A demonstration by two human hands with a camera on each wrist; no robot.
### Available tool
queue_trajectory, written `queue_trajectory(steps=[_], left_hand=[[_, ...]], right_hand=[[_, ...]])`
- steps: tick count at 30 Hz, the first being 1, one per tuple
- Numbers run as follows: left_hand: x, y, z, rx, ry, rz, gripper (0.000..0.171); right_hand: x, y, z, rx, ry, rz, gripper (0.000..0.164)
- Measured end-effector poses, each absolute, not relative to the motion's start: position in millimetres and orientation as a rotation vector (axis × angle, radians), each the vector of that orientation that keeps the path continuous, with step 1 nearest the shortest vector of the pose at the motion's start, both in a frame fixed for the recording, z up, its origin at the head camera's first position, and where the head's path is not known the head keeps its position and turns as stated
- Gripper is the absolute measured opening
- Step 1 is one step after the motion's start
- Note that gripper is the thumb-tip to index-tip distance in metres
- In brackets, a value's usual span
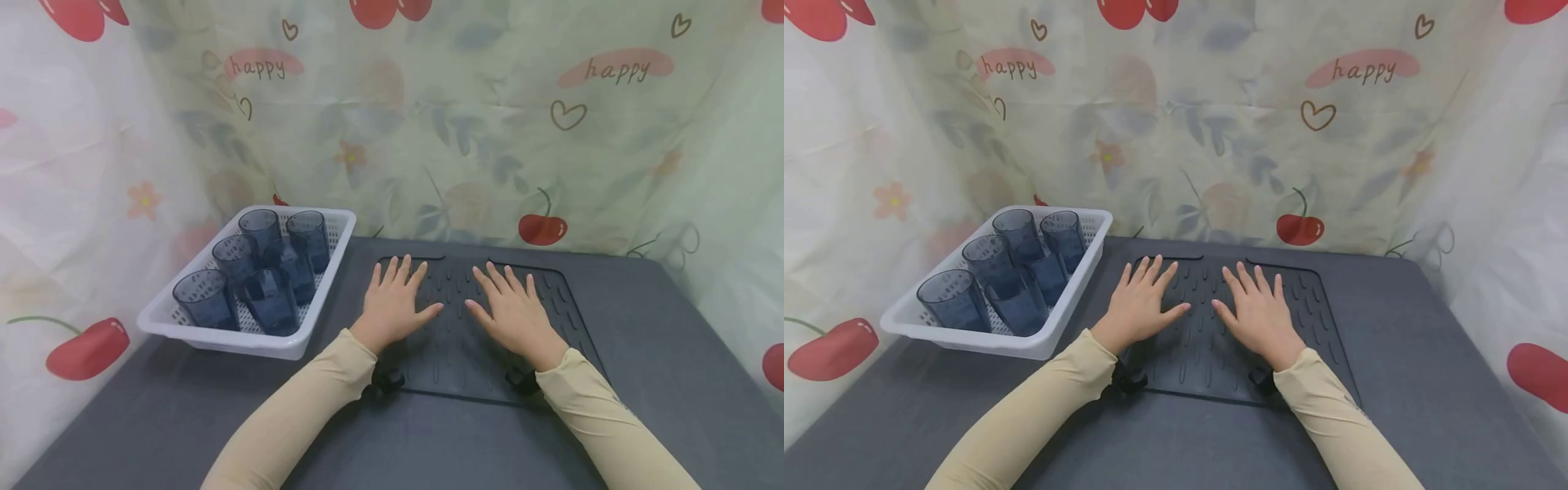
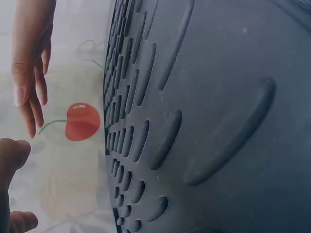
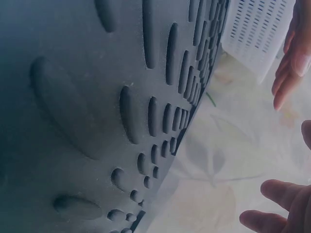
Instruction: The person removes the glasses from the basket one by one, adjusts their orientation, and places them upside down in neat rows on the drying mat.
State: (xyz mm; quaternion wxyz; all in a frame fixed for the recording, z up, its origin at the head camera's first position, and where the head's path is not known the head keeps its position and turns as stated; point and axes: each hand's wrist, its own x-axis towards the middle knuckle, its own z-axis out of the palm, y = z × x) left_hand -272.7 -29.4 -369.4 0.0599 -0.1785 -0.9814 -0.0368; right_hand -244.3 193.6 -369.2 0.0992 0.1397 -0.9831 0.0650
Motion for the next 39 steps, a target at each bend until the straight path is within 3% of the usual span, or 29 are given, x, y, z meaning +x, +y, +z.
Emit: queue_trajectory(steps=[15, 29, 39], left_hand=[[-272.5, -27.4, -366.6, -0.543, -3.017, -0.087, 0.081], [-266.9, -26.7, -362.8, -0.559, -3.117, -0.127, 0.061], [-265.7, -28.5, -362.0, -0.579, -3.131, -0.191, 0.057]], right_hand=[[-242.6, 192.1, -366.7, 0.448, -2.938, 0.192, 0.067], [-236.9, 190.4, -365.7, 0.463, -2.984, 0.161, 0.041], [-234.4, 190.8, -362.1, 0.450, -2.980, 0.195, 0.033]])
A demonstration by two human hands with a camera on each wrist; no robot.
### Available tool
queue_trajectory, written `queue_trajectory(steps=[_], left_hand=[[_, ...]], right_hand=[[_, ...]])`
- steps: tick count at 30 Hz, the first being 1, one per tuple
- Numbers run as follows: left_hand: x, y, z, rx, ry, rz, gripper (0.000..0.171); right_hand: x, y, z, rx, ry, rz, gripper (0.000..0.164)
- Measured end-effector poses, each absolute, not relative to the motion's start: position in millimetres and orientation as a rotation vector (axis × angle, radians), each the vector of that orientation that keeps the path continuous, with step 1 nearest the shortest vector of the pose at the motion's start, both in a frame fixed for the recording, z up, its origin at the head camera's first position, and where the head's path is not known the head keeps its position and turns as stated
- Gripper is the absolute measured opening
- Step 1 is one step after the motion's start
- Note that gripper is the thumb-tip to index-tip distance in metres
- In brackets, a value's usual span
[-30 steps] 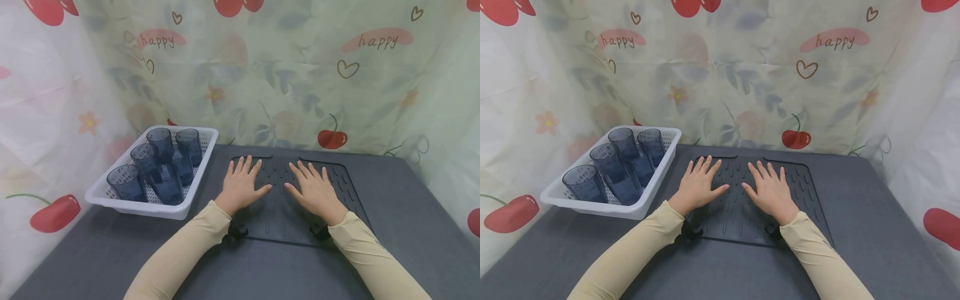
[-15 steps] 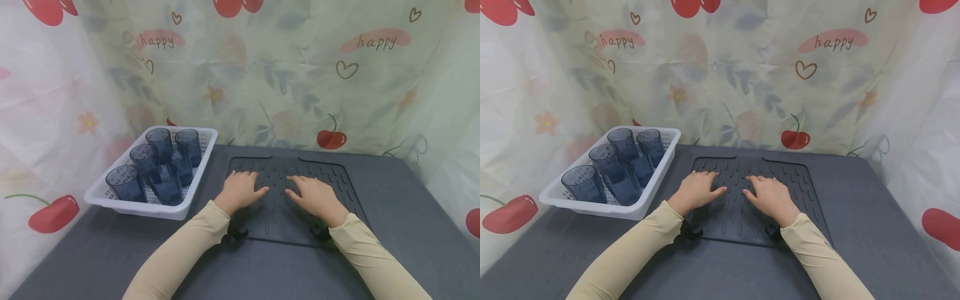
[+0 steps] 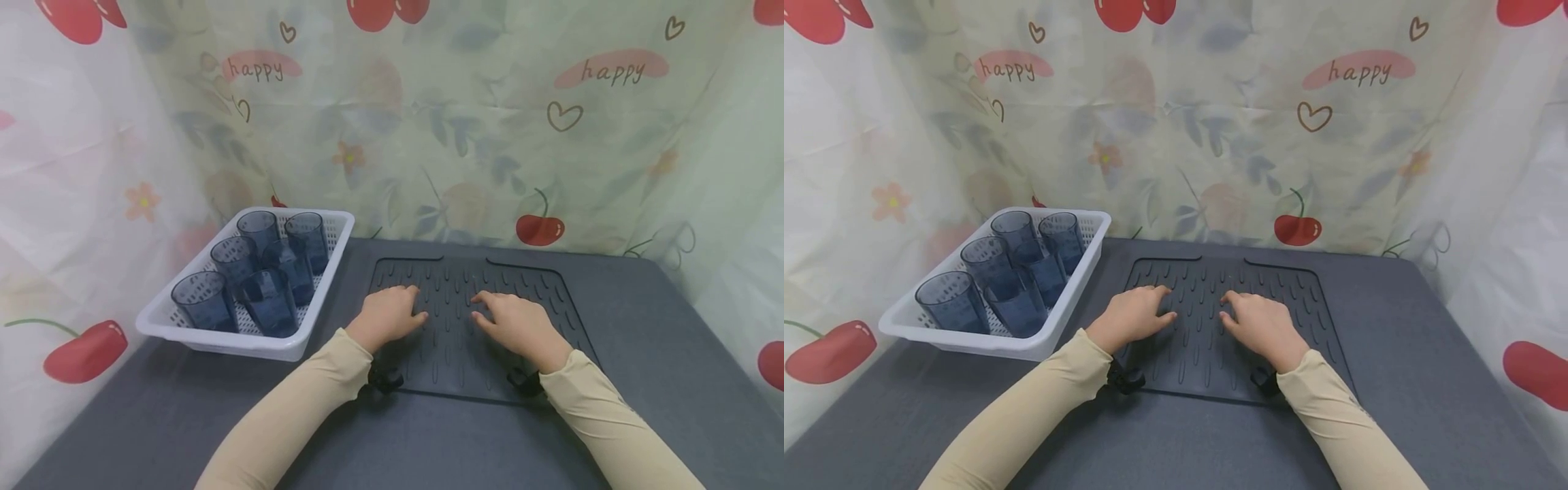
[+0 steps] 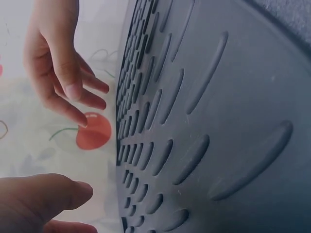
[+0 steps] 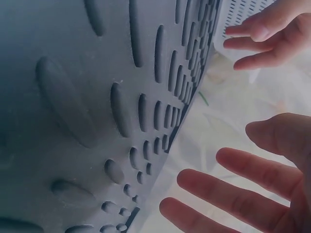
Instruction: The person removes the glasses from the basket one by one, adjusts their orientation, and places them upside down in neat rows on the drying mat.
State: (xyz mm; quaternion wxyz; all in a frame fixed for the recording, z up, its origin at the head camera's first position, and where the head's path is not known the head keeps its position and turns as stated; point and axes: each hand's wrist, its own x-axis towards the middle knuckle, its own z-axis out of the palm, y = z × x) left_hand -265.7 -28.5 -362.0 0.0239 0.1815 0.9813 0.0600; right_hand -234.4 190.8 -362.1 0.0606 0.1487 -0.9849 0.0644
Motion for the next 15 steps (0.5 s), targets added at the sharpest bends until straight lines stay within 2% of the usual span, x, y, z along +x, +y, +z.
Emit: queue_trajectory(steps=[15], left_hand=[[-252.9, -35.9, -355.8, 0.592, 3.000, 0.325, 0.052]], right_hand=[[-235.0, 197.2, -363.2, 0.469, -2.944, 0.321, 0.028]])
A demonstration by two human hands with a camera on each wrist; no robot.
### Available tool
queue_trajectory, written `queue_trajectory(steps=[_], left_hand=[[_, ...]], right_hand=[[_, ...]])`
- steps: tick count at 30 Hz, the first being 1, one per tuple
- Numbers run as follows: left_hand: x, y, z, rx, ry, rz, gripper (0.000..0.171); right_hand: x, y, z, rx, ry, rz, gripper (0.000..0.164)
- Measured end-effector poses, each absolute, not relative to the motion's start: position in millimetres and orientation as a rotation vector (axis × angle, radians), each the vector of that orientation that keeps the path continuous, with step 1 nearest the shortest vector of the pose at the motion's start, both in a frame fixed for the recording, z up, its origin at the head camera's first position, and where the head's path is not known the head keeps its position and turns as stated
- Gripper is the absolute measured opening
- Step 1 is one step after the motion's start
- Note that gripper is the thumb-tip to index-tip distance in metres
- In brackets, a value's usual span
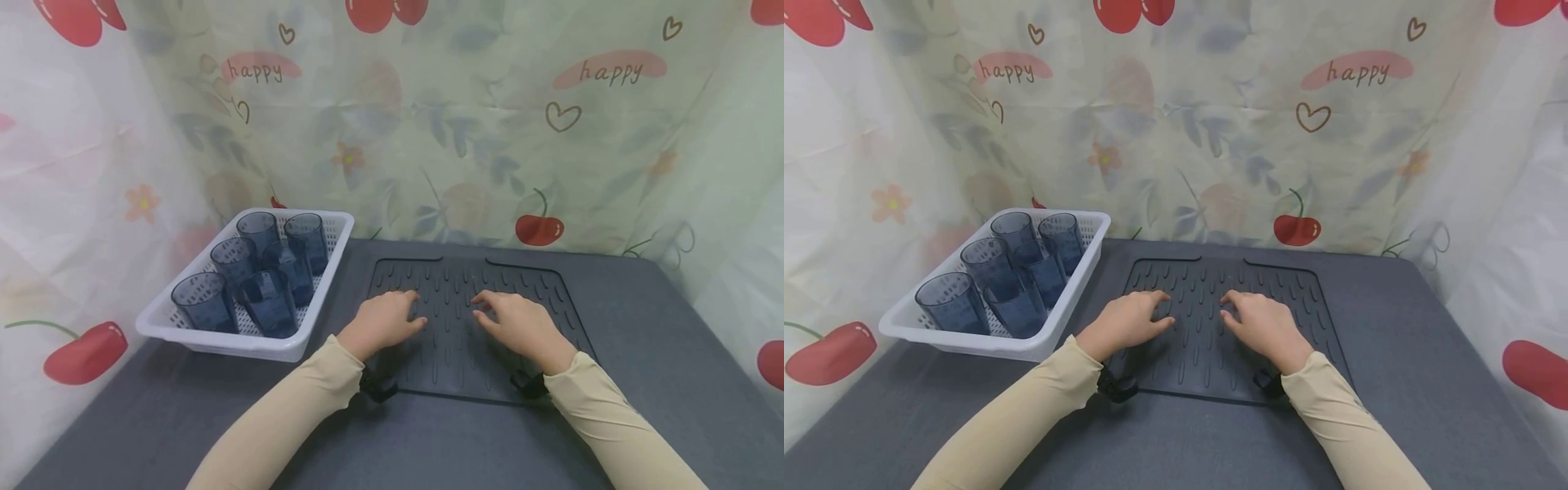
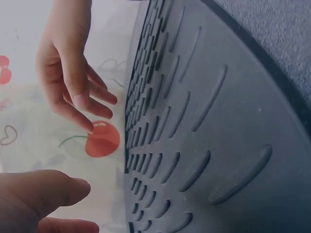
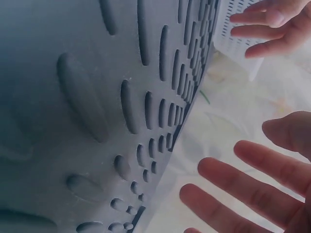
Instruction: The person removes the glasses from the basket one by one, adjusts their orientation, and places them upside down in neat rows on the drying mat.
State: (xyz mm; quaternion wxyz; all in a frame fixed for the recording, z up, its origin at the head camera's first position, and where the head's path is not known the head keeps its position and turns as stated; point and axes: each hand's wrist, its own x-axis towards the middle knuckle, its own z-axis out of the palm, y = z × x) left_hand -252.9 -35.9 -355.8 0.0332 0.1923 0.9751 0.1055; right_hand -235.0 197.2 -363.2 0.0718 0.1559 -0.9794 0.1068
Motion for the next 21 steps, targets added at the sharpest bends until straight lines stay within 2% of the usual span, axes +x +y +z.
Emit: queue_trajectory(steps=[21], left_hand=[[-223.8, -74.6, -294.5, 0.652, 3.097, 0.625, 0.046]], right_hand=[[-229.4, 200.0, -364.0, 0.505, -2.815, 0.596, 0.029]])
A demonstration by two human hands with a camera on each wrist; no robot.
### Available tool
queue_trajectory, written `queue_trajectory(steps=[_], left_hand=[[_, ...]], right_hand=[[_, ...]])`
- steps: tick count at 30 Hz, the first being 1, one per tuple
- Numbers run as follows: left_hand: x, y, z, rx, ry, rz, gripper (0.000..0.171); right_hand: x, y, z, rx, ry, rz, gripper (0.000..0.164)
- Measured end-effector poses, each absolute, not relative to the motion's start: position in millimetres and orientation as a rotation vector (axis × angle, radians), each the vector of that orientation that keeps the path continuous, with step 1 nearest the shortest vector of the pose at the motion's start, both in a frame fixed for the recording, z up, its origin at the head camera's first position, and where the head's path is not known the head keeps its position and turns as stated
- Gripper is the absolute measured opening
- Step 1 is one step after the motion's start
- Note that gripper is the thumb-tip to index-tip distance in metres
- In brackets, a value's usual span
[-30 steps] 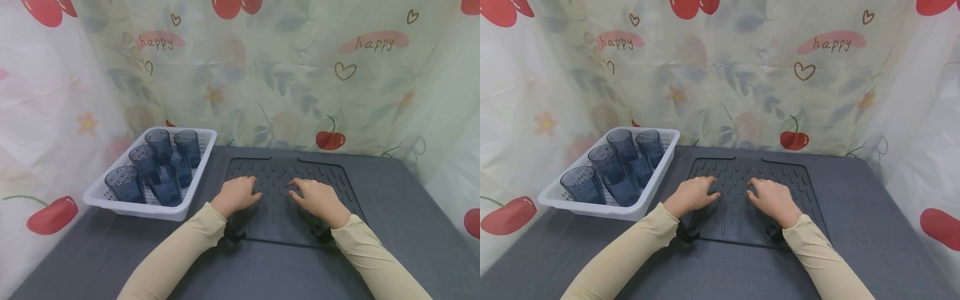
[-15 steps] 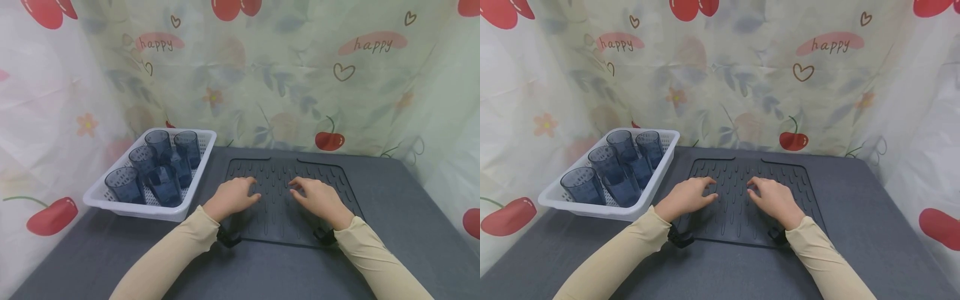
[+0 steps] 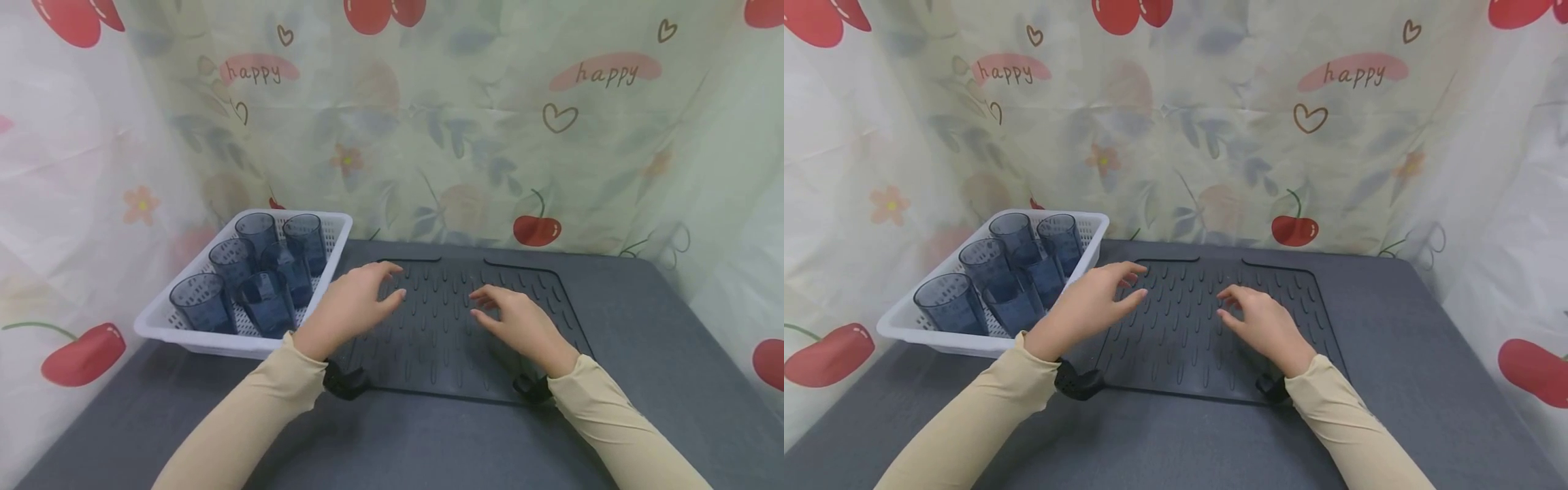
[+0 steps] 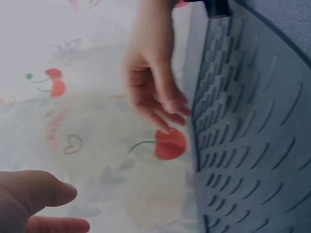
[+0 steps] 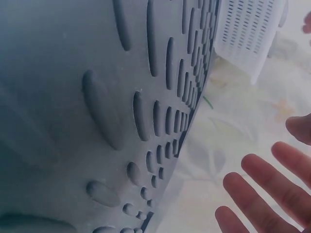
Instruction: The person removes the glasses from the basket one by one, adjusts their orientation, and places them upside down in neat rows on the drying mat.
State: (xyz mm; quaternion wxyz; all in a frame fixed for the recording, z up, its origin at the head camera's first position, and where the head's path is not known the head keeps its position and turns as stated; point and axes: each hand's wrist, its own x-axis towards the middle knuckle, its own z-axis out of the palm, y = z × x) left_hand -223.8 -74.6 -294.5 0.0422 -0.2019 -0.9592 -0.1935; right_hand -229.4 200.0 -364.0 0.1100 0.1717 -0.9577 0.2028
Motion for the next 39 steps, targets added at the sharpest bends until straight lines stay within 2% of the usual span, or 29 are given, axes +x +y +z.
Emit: queue_trajectory(steps=[12, 22, 39], left_hand=[[-205.5, -134.7, -269.8, -0.530, -2.581, -0.894, 0.041], [-201.2, -181.4, -283.5, -0.527, -2.236, -0.868, 0.037], [-199.4, -255.0, -298.7, -0.199, -2.085, -0.839, 0.042]], right_hand=[[-228.5, 203.6, -362.8, 0.500, -2.788, 0.806, 0.040], [-227.9, 204.9, -364.9, 0.452, -2.755, 0.994, 0.043], [-226.1, 202.7, -363.8, 0.456, -2.774, 1.012, 0.045]])
